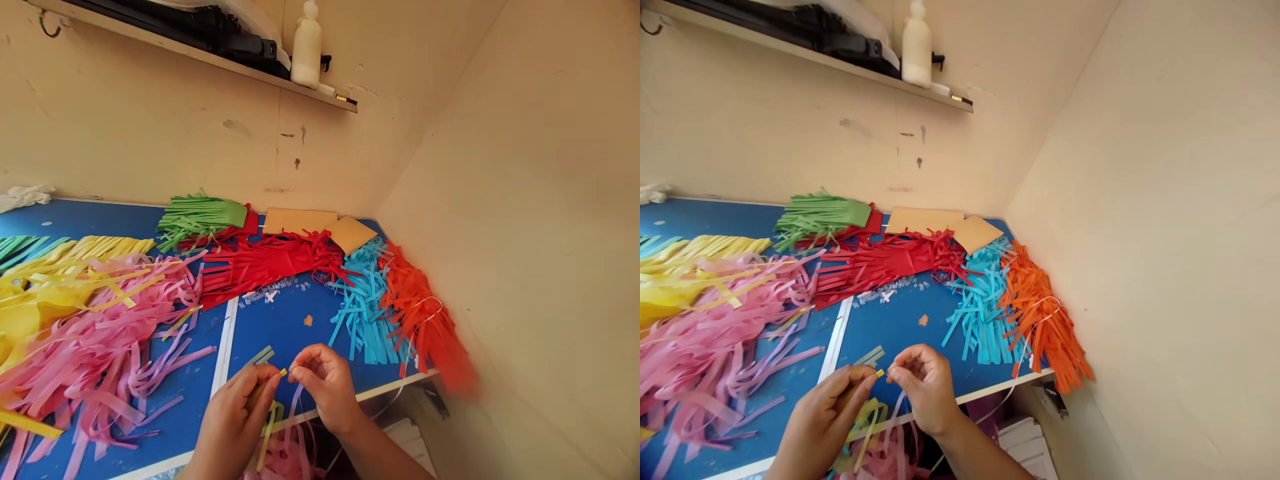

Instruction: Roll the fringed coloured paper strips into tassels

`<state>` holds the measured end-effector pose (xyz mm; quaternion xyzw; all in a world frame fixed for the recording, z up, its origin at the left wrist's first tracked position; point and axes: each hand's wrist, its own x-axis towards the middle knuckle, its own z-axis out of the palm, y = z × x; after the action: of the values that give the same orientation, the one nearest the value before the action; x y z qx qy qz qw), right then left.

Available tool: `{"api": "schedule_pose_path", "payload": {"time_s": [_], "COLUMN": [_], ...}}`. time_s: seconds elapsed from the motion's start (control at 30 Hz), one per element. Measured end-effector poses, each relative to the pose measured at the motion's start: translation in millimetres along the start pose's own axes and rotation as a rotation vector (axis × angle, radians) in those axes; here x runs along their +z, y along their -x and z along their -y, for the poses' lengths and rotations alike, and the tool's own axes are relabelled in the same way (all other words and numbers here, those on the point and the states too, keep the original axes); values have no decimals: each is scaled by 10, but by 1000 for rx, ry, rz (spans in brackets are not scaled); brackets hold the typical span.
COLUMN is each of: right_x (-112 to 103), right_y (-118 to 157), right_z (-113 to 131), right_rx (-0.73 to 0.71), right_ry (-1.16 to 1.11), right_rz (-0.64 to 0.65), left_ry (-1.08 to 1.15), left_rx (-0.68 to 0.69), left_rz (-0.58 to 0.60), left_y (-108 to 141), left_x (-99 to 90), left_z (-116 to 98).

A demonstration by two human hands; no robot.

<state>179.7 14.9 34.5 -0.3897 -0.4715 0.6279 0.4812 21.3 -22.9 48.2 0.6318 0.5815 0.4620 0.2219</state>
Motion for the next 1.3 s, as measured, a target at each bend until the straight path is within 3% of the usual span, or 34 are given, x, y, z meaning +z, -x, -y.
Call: {"api": "schedule_pose_path", "payload": {"time_s": [0.3, 0.43, 0.63, 0.9, 1.1, 1.3], "right_x": [-32, -34, -53, -112, -127, -142], "right_y": [31, 55, 73, 139, 130, 182], "right_z": [16, 10, 25, 123, 212, 197], "right_rx": [-15, -113, -174, -151, -357, -437], "right_ry": [98, 189, 300, 406, 484, 530], "right_rz": [59, 105, 71, 113, 95, 52], "left_ry": [-101, -127, -128, -56, -57, -100], "left_rx": [157, 119, 79, 127, 245, 324], "left_rz": [89, 98, -14, -5, 20, 34], "left_y": [-28, 2, 37, 62, 49, 48], "left_x": [-34, -15, -39, -89, -43, -55], "left_z": [-4, -31, -33, -60, -82, -97]}}
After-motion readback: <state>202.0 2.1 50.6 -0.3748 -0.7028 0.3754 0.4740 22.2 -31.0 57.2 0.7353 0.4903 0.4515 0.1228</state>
